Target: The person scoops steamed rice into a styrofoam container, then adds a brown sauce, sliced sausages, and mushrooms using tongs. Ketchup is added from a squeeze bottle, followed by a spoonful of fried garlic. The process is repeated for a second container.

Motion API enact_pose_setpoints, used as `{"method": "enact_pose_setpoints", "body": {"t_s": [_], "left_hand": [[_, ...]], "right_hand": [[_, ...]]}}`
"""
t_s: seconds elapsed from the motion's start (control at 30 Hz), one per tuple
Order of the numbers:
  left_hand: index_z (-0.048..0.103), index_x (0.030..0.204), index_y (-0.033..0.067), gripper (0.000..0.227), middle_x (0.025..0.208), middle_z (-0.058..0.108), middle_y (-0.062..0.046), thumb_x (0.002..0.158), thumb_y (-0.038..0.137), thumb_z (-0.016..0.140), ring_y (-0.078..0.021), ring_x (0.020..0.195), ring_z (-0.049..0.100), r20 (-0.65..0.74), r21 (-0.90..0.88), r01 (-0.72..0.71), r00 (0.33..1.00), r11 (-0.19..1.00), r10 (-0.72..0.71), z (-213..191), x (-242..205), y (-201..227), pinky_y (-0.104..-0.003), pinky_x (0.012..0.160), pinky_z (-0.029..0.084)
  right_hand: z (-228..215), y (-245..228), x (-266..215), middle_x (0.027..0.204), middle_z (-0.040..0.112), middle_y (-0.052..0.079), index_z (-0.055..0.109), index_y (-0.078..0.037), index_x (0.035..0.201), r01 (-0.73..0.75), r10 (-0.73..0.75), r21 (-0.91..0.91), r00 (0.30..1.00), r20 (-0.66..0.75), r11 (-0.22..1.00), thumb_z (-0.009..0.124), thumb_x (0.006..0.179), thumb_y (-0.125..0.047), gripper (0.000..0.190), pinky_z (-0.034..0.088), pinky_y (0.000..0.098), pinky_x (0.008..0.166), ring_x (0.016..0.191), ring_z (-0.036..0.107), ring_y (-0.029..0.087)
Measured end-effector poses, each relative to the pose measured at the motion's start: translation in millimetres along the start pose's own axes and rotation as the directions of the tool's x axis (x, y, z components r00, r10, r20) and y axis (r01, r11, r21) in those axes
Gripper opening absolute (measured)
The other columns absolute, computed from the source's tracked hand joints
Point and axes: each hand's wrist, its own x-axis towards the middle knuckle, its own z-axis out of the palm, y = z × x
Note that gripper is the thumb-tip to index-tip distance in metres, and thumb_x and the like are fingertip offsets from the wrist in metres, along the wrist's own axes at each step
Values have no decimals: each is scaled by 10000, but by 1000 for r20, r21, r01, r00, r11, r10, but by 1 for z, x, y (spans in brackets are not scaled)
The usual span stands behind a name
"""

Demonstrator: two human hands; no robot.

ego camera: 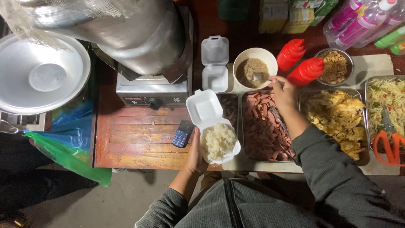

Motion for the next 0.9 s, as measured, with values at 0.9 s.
{"method": "enact_pose_setpoints", "body": {"t_s": [0.9], "left_hand": [[470,1512,42,959,1468,542,-277,847,724,576,-448,1374,485,41,59,61,997,996,-64,22,32,8,-587,1178,340]], "right_hand": [[-21,-27,-5,960,778,40,722,-193,1197,-480,480,354,872,95,803,479,1066,-375,331,516,112,532,597,625,4]]}}
